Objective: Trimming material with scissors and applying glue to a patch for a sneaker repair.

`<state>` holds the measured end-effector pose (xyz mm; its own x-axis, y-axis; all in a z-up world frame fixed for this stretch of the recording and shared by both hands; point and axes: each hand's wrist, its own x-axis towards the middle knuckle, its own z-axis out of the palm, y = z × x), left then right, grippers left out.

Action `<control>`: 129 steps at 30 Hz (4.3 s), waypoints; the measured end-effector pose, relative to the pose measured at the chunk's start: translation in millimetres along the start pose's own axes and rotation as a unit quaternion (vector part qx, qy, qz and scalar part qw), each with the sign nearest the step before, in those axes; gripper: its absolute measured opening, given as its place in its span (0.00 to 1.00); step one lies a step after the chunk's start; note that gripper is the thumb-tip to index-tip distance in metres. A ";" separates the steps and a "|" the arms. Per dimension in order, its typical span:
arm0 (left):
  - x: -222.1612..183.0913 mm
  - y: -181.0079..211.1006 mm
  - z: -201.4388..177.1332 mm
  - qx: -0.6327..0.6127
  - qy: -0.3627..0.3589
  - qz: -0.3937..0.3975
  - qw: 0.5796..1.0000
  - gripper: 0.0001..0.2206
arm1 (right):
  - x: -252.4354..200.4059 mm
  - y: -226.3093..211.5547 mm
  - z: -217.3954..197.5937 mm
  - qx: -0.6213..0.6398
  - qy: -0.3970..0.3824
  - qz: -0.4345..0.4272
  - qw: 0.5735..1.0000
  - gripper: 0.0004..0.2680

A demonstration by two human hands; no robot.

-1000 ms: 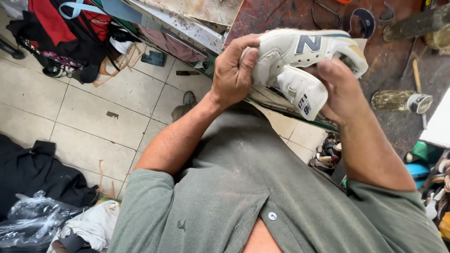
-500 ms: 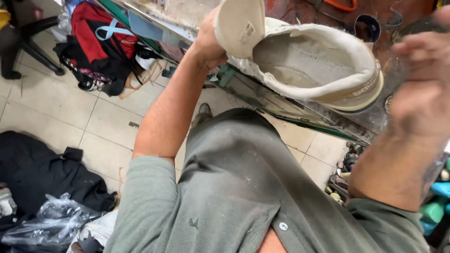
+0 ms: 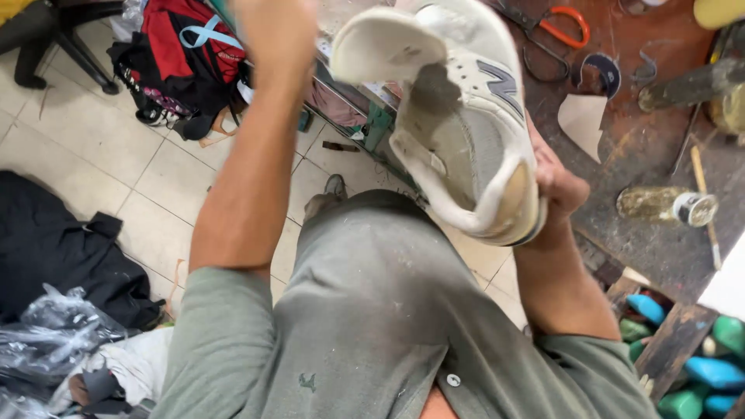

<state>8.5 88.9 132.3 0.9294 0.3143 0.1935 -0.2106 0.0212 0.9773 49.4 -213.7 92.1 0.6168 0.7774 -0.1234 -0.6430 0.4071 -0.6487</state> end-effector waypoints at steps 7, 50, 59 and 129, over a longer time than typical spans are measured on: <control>-144.5 54.4 48.5 0.099 0.036 -0.008 0.994 0.18 | 13.1 45.5 -51.9 -0.160 -0.112 -0.219 0.956 0.49; -367.5 -57.0 25.1 -0.758 -0.063 -0.151 0.632 0.21 | -90.2 159.3 120.8 -0.334 -0.100 -0.225 0.910 0.11; -384.9 -58.7 66.2 -0.762 -0.080 -0.162 0.622 0.21 | -133.8 129.6 108.5 -0.372 -0.092 -0.211 0.899 0.12; -343.9 -130.7 107.7 -0.698 -0.124 -0.206 0.675 0.34 | -61.1 139.9 -44.2 -0.045 -0.136 -0.118 0.983 0.03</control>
<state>-250.9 -124.1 -52.7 0.9820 -0.1555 0.1072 0.1612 0.9858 -0.0470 -58.1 -225.5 -24.3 0.5912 0.7712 0.2361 -0.4470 0.5570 -0.7000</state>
